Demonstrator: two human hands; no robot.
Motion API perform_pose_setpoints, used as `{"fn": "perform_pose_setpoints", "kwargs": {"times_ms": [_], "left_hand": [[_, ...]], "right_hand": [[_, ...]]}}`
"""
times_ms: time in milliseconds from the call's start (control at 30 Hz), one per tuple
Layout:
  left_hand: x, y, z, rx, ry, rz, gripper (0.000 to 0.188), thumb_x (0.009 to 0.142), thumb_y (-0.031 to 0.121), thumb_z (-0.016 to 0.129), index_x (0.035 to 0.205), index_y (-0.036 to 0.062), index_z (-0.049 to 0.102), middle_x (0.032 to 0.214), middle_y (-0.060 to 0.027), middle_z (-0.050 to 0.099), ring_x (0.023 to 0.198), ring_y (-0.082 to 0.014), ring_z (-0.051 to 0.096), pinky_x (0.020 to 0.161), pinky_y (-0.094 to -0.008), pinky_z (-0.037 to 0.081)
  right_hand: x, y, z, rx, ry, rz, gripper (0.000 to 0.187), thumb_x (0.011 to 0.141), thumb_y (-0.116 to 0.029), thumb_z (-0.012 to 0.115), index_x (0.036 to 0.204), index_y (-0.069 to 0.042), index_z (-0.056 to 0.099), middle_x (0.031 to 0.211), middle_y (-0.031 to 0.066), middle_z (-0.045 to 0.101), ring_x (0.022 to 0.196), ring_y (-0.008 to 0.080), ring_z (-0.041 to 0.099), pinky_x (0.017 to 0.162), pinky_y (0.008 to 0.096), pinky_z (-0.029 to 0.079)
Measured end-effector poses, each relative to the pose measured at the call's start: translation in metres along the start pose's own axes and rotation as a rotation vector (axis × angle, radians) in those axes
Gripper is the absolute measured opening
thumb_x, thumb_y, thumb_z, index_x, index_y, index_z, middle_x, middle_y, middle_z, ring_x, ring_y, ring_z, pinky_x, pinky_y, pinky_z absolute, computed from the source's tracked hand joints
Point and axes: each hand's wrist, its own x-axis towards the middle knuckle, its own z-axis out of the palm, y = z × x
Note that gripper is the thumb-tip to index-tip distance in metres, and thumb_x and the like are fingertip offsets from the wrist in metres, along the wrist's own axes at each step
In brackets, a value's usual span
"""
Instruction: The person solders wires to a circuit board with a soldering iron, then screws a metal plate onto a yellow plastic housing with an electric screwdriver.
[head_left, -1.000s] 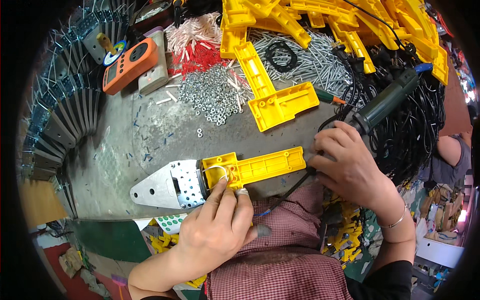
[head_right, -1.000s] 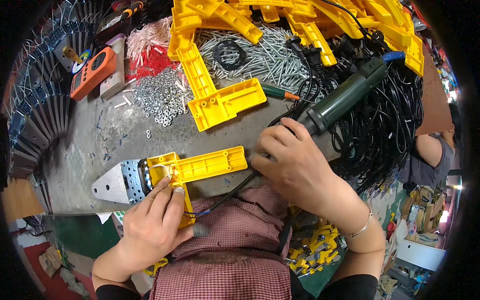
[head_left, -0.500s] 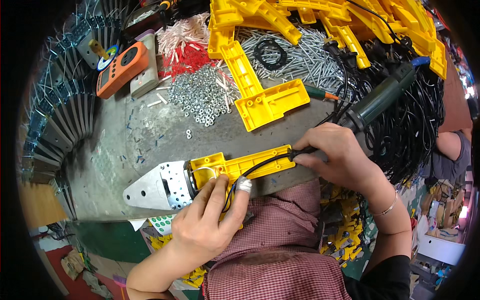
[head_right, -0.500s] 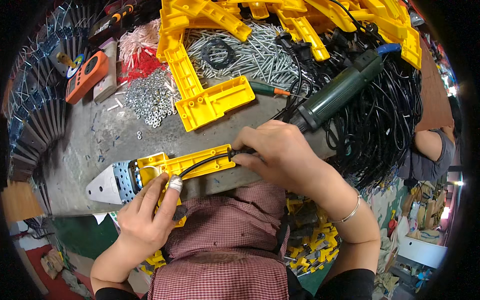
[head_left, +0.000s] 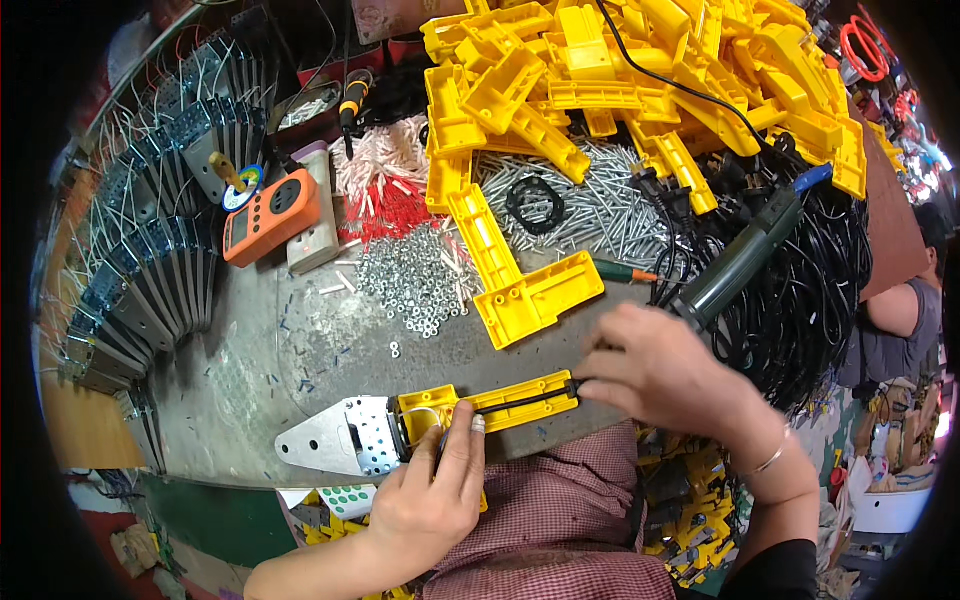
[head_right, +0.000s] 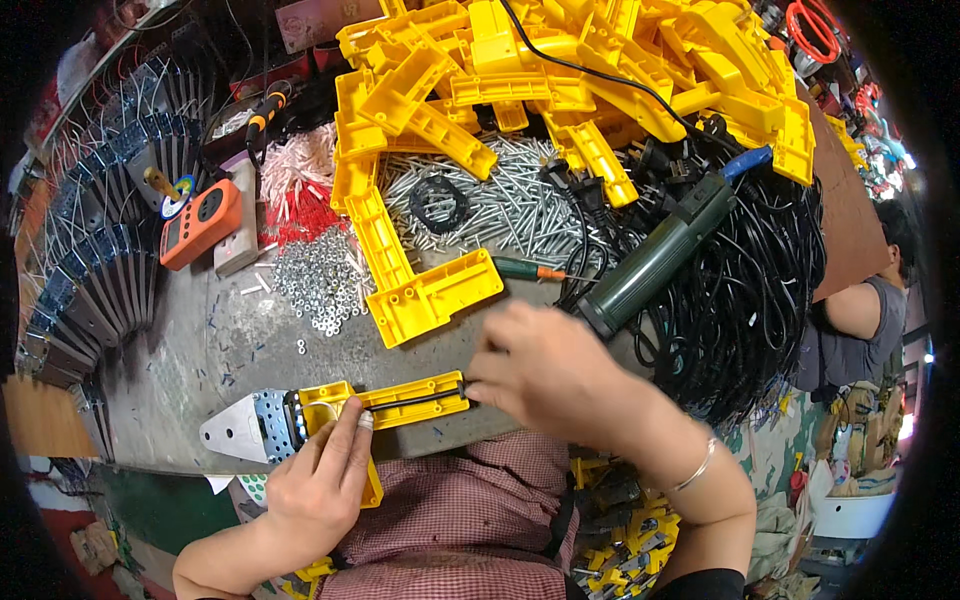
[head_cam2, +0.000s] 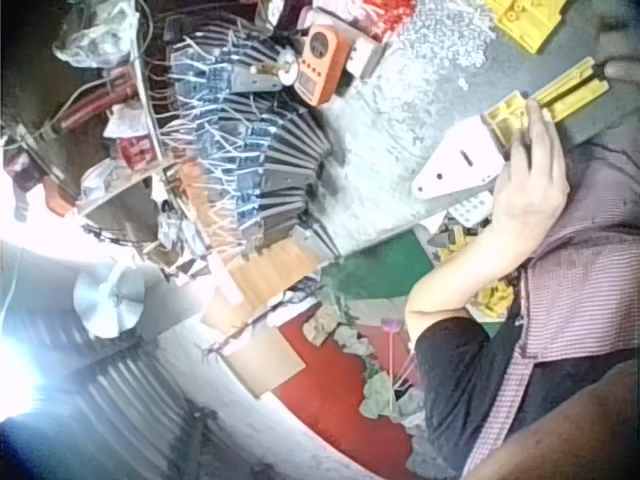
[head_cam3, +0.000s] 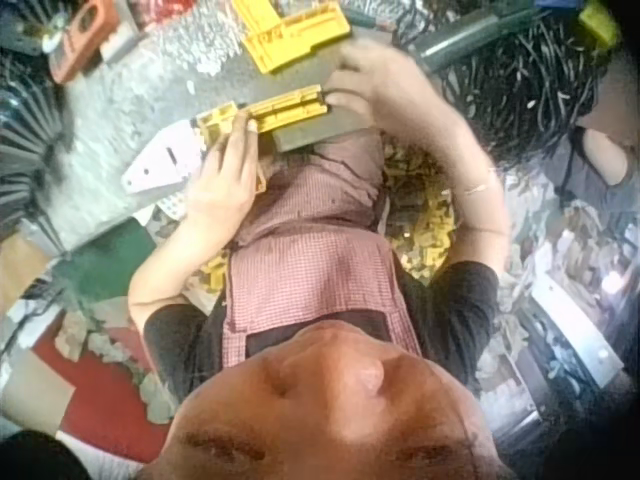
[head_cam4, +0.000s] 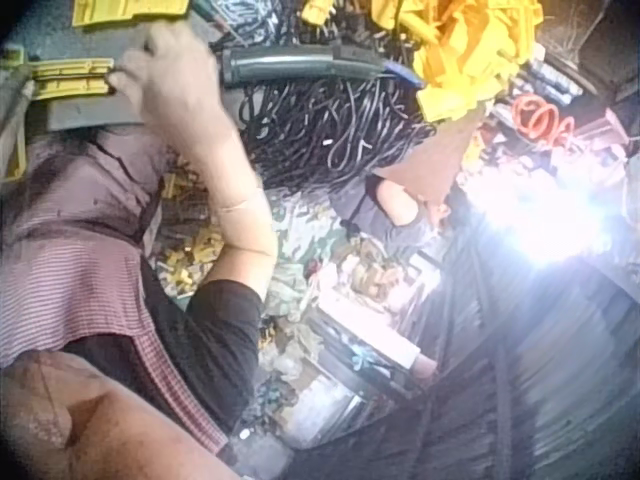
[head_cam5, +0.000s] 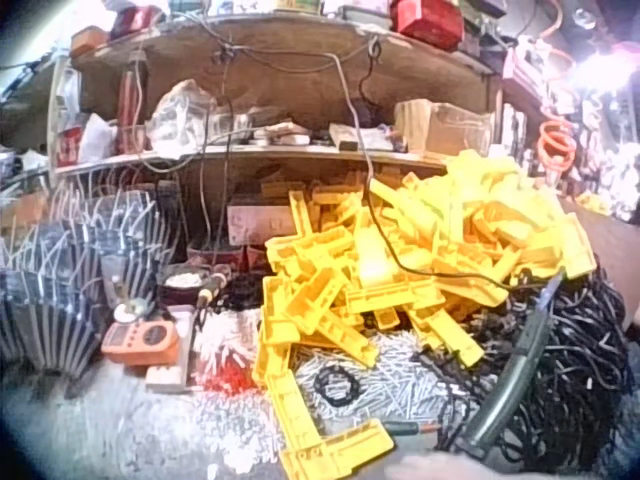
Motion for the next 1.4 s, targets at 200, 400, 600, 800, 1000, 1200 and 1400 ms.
{"fn": "perform_pose_setpoints", "kwargs": {"times_ms": [200,400,600,800,1000,1200,1400], "left_hand": [[0.011,-0.001,-0.001,-0.025,-0.032,-0.037,0.025,0.075,0.006,0.062,0.097,-0.004,0.067,0.112,-0.0188,0.066,0.077,-0.0215,0.066,0.051,-0.0229,0.051],[0.012,-0.001,0.002,-0.01,-0.016,-0.07,0.027,0.074,0.007,0.061,0.098,-0.0043,0.066,0.112,-0.0188,0.065,0.078,-0.0217,0.065,0.054,-0.023,0.051],[0.004,-0.001,0.004,-0.03,0.022,-0.069,0.028,0.073,0.007,0.06,0.098,-0.0045,0.068,0.113,-0.0196,0.065,0.078,-0.0215,0.065,0.054,-0.0226,0.051],[0.0,-0.001,0.0,-0.028,-0.029,-0.068,0.033,0.072,0.007,0.059,0.101,-0.0071,0.068,0.112,-0.0225,0.065,0.077,-0.022,0.065,0.054,-0.0224,0.051],[0.003,0.001,0.003,-0.039,-0.005,-0.055,0.036,0.072,0.007,0.058,0.105,-0.0081,0.066,0.114,-0.0227,0.064,0.08,-0.0235,0.064,0.057,-0.0231,0.052],[0.001,0.0,0.003,-0.05,0.02,-0.051,0.037,0.072,0.008,0.058,0.104,-0.0078,0.066,0.115,-0.0225,0.064,0.08,-0.023,0.063,0.056,-0.0233,0.052],[-0.006,-0.001,0.012,-0.04,0.082,-0.056,0.035,0.072,0.01,0.058,0.102,-0.0068,0.067,0.115,-0.0224,0.064,0.08,-0.0227,0.063,0.054,-0.0225,0.05]], "right_hand": [[0.123,0.085,-0.031,-0.537,0.65,-0.004,0.03,0.084,-0.027,0.066,0.098,-0.001,0.058,0.077,0.0144,0.063,0.069,0.0317,0.062,0.066,0.0394,0.05],[0.169,0.099,-0.03,-0.588,0.675,0.242,0.025,0.084,-0.022,0.059,0.096,0.0,0.06,0.088,0.0195,0.065,0.077,0.0371,0.064,0.07,0.0422,0.053],[0.085,0.044,-0.079,0.669,0.67,0.291,0.06,0.086,-0.044,0.063,0.129,-0.006,0.046,0.115,0.0154,0.063,0.103,0.0278,0.062,0.089,0.0334,0.05],[0.04,-0.04,-0.021,1.104,0.479,0.352,0.039,0.092,-0.03,0.048,0.11,0.004,0.049,0.071,0.003,0.049,0.064,0.0111,0.052,0.073,0.0314,0.053],[0.019,-0.058,0.012,0.696,0.65,0.493,0.028,0.087,-0.021,0.056,0.102,0.001,0.051,0.082,0.004,0.049,0.074,0.012,0.052,0.081,0.0338,0.051],[0.02,-0.08,0.015,0.652,0.615,0.551,0.021,0.085,-0.016,0.061,0.098,-0.001,0.055,0.09,0.0049,0.056,0.086,0.0144,0.061,0.084,0.0307,0.05],[0.029,-0.076,0.029,0.562,0.618,0.372,0.026,0.076,-0.003,0.071,0.099,-0.001,0.06,0.09,0.0057,0.061,0.08,0.0181,0.059,0.072,0.0294,0.049]]}}
